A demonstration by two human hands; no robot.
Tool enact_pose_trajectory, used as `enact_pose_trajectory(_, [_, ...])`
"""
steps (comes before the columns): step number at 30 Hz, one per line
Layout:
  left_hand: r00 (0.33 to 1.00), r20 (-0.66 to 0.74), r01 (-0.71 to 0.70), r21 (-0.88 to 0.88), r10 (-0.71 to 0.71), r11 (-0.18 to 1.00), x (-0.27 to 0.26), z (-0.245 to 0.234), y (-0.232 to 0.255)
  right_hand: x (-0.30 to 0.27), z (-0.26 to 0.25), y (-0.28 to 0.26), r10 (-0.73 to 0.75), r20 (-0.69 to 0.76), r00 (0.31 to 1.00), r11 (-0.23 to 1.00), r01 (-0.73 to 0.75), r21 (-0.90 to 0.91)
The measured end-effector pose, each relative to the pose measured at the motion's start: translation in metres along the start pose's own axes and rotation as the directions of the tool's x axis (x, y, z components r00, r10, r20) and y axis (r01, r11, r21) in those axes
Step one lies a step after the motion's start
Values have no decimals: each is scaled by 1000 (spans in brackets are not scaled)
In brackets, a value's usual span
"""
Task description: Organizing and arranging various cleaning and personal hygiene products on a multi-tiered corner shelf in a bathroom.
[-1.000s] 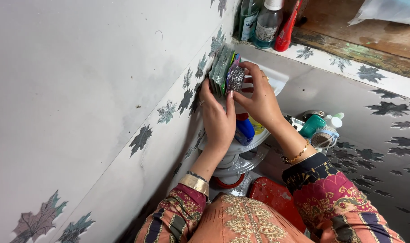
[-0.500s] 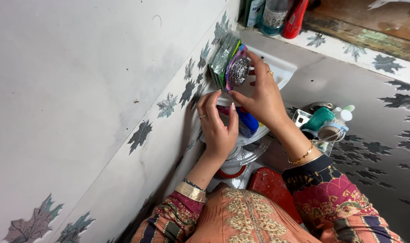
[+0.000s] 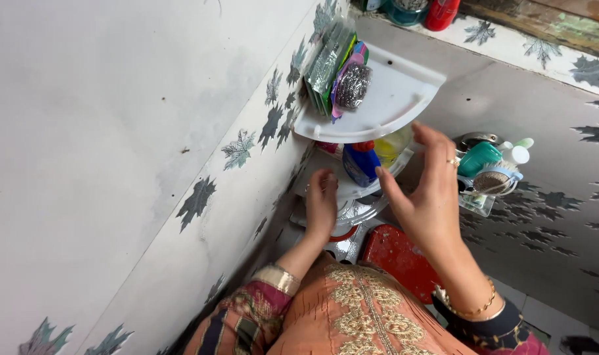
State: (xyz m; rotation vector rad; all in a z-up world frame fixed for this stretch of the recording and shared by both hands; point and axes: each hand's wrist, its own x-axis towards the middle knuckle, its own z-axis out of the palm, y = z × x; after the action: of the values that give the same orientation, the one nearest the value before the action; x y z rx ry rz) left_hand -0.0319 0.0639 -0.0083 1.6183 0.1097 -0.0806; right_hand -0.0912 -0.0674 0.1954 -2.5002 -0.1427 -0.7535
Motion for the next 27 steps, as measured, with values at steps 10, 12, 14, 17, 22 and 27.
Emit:
enact_pose_trajectory(10, [879, 37, 355, -716, -476, 600, 157, 66, -159, -33, 60, 48, 179, 11, 984, 978, -179, 105])
enact_pose_trajectory(12, [852, 21, 365, -740, -524, 565, 149, 67, -139, -39, 74, 63, 216, 65, 974, 975, -219, 31])
enact_pose_trajectory(14, [859, 16, 353, -743, -512, 569, 137, 68, -127, -37, 79, 67, 252, 110, 961, 967, -254, -1])
enact_pose_trajectory(17, [896, 9, 317, -713, -443, 626, 129, 65, -152, -32, 89, 72, 282, 173, 944, 959, -276, -58])
enact_pose_trajectory(22, [936, 11, 285, -613, -353, 736, 88, 30, -130, -29, 95, 68, 255, 212, 944, 967, -247, -64])
enact_pose_trajectory(27, [971, 29, 237, -159, -236, 958, 29, -27, -27, -38, 107, 57, 141, 231, 963, 980, -168, 103])
